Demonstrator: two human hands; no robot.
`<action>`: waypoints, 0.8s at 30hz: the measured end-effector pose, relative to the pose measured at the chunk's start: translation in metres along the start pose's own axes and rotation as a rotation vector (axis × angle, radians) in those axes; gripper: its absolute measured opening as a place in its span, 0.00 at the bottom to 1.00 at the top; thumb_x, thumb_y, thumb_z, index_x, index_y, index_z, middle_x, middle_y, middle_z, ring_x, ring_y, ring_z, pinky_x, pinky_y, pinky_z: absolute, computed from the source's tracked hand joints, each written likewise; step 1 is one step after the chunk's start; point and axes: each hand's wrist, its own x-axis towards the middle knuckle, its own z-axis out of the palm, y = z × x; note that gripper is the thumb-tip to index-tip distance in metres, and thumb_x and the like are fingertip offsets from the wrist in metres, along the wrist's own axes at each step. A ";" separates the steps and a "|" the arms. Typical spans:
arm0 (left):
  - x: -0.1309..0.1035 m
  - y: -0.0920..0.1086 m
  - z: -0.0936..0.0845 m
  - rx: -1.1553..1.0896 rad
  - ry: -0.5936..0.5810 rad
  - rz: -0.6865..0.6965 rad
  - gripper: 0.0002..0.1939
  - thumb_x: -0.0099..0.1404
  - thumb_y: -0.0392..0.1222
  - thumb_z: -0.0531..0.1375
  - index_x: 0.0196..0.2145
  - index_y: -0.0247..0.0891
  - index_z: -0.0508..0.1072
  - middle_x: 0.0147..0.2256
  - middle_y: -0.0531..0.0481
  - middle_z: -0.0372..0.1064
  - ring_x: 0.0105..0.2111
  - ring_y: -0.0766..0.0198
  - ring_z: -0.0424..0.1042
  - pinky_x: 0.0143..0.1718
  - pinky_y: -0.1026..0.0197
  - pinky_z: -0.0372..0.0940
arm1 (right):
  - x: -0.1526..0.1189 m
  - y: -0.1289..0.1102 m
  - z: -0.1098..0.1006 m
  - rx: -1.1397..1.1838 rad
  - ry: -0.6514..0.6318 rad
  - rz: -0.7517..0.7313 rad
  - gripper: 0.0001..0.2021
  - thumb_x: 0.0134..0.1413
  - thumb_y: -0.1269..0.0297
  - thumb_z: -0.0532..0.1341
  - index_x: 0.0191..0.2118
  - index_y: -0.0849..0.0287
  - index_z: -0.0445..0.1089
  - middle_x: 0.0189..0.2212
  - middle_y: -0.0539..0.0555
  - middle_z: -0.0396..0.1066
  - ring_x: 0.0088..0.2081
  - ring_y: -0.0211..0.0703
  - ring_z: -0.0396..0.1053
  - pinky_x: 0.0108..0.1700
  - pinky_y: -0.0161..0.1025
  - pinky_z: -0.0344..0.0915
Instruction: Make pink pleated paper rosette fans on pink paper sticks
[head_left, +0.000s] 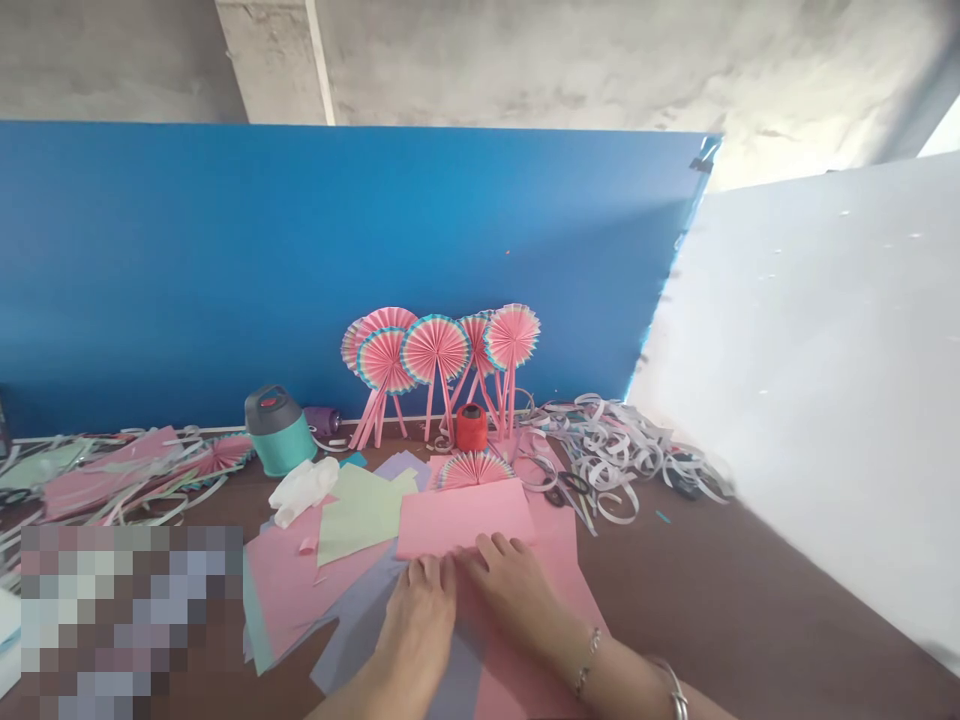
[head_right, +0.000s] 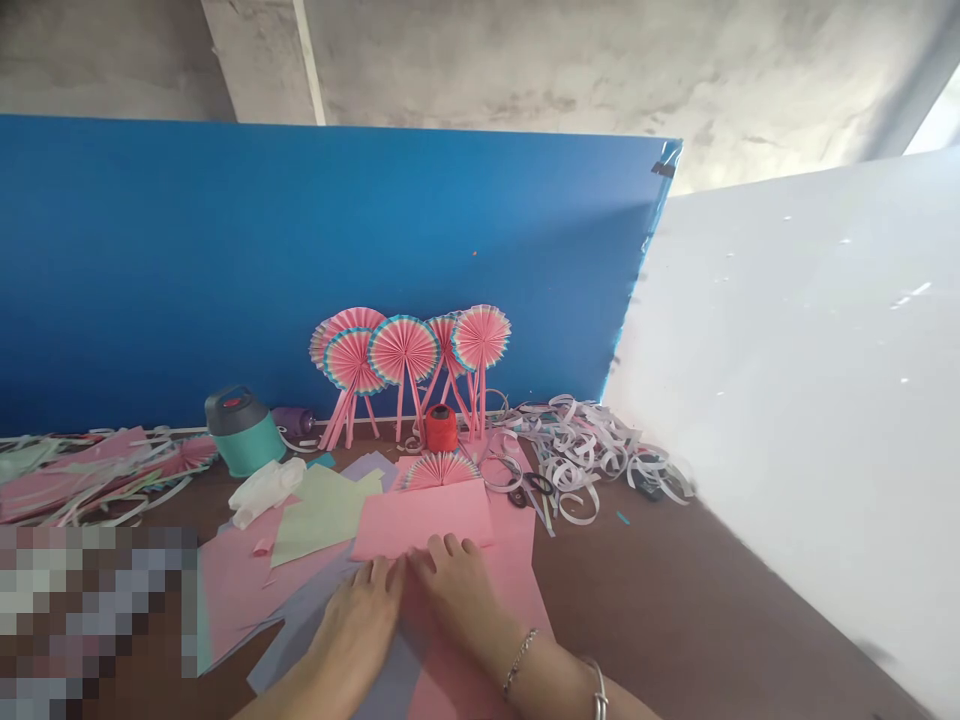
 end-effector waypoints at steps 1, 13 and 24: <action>-0.001 0.002 0.003 0.013 0.026 0.008 0.24 0.59 0.24 0.51 0.53 0.31 0.67 0.38 0.38 0.71 0.37 0.53 0.72 0.38 0.54 0.68 | 0.000 -0.002 0.000 -0.001 0.004 0.006 0.15 0.56 0.72 0.57 0.50 0.57 0.62 0.36 0.55 0.68 0.35 0.45 0.63 0.31 0.40 0.53; 0.000 0.000 0.012 0.043 0.063 -0.006 0.27 0.59 0.26 0.51 0.56 0.37 0.65 0.42 0.35 0.69 0.42 0.48 0.71 0.44 0.49 0.65 | 0.002 -0.007 0.010 0.051 -0.042 0.024 0.09 0.56 0.75 0.57 0.43 0.61 0.66 0.36 0.56 0.69 0.36 0.45 0.65 0.33 0.41 0.56; 0.004 0.000 0.002 0.040 0.049 -0.017 0.23 0.59 0.24 0.50 0.51 0.31 0.68 0.38 0.36 0.69 0.37 0.51 0.73 0.37 0.53 0.68 | 0.000 -0.007 -0.012 -0.082 -0.261 0.284 0.13 0.51 0.83 0.54 0.38 0.65 0.71 0.35 0.63 0.70 0.36 0.50 0.69 0.36 0.44 0.56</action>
